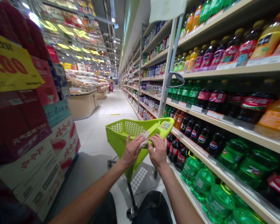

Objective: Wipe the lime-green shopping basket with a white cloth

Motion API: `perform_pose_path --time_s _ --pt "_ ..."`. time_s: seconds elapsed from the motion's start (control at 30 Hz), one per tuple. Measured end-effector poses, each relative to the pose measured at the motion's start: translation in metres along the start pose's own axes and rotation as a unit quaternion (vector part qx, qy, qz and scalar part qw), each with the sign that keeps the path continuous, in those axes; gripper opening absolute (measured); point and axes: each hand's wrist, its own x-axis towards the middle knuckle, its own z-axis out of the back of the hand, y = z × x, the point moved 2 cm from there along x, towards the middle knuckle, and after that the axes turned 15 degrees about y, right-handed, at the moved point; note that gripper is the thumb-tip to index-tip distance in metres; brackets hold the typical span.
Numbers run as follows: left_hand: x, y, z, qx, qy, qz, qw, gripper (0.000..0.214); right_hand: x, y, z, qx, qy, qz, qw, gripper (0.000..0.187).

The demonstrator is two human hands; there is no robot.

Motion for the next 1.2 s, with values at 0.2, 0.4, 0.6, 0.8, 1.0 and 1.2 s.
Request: perform_pose_path --time_s 0.2,0.4,0.6,0.8,1.0,1.2 --pt "-0.007 0.037 -0.008 0.017 0.007 0.166 0.986 0.036 -0.007 -0.014 0.004 0.007 -0.035 -0.021 0.999 0.024" --pt "0.006 0.014 -0.012 0.033 0.042 0.052 0.997 0.035 -0.005 -0.03 0.013 0.07 -0.059 -0.011 0.996 0.026" --pt "-0.009 0.06 -0.008 -0.034 0.05 0.262 0.963 0.037 0.001 -0.058 0.025 0.106 -0.064 -0.011 0.992 0.024" --pt "-0.009 0.012 -0.01 -0.367 -0.061 0.249 0.894 0.036 -0.014 -0.035 0.02 0.012 -0.098 -0.044 0.994 0.023" --pt "-0.01 -0.058 -0.01 -0.616 -0.015 0.199 0.762 0.05 -0.055 0.053 -0.016 0.091 0.036 0.023 0.995 0.052" --pt "-0.074 -0.078 0.048 -0.467 0.147 0.138 0.861 0.044 -0.047 0.03 0.02 0.073 -0.084 -0.023 0.994 0.027"
